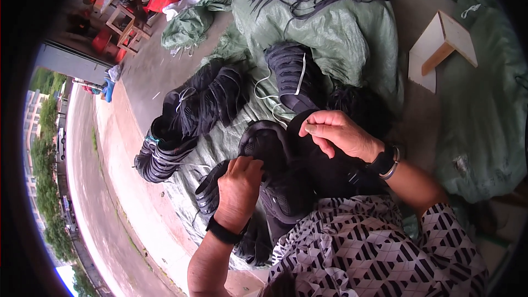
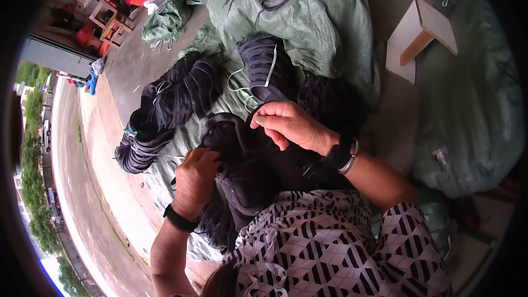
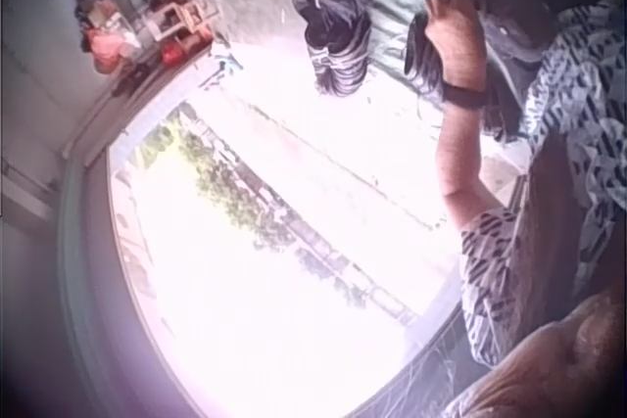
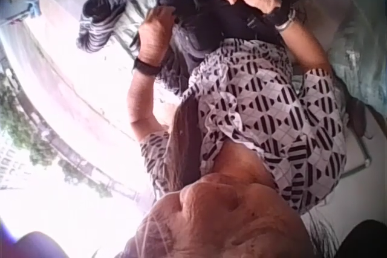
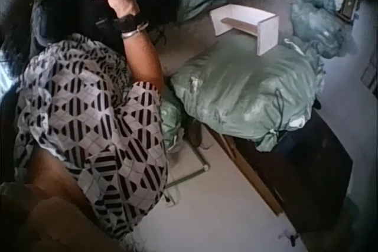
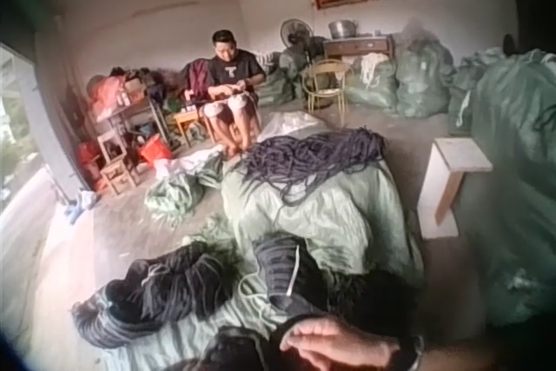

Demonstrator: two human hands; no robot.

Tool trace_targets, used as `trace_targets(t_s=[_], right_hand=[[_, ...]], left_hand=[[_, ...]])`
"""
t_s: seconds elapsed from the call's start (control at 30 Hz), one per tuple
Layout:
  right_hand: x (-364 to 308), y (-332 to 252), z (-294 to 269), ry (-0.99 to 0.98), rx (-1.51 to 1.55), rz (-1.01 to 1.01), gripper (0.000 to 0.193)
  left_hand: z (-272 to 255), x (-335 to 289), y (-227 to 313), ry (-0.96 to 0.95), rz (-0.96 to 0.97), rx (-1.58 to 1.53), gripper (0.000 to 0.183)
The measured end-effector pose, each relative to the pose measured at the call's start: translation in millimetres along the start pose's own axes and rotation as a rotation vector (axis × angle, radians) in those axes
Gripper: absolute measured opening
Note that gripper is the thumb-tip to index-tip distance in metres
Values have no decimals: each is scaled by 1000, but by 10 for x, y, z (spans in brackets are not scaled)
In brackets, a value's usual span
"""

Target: Manually lacing a pair of black athletic shoes.

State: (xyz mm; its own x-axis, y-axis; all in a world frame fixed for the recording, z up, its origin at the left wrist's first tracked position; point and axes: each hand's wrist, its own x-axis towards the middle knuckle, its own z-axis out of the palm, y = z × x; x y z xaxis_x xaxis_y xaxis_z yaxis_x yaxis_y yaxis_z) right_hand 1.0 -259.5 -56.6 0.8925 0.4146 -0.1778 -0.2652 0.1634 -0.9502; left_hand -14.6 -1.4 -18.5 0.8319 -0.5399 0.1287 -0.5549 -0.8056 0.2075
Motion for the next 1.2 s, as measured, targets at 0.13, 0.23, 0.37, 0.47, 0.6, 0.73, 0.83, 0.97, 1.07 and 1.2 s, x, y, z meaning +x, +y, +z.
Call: trace_targets(t_s=[0.13, 0.23, 0.37, 0.47, 0.6, 0.73, 0.83, 0.97, 1.07, 1.2], right_hand=[[16, 139, -13, 60, 17, 20, 22], [17, 162, -27, 50, 20, -10, 22], [-6, 187, -24, 57, 28, -4, 23], [-22, 215, -22, 53, 50, -30, 23], [-39, 250, -51, 57, 89, -49, 22], [-44, 264, -87, 33, 184, -55, 23], [-43, 269, -100, 24, 192, -59, 24], [-48, 276, -93, 45, 154, -48, 25], [-51, 279, -82, 68, 232, -38, 25], [-44, 267, -83, 57, 285, -51, 25]], left_hand=[[-60, 68, -5, -61, 30, 28, 9], [-122, 151, -6, -170, 20, 95, 6], [-196, 315, -20, -336, 128, 156, 6], [-182, 383, 16, -398, 83, 175, 5], [-170, 361, 45, -417, -35, 90, 6], [-192, 319, 1, -370, -152, -21, 5], [-174, 338, -40, -430, -35, 67, 10], [-93, 342, -20, -398, 103, 128, 7], [-33, 288, 44, -318, 64, 86, 4], [-23, 157, 122, -180, 18, 27, 4]])
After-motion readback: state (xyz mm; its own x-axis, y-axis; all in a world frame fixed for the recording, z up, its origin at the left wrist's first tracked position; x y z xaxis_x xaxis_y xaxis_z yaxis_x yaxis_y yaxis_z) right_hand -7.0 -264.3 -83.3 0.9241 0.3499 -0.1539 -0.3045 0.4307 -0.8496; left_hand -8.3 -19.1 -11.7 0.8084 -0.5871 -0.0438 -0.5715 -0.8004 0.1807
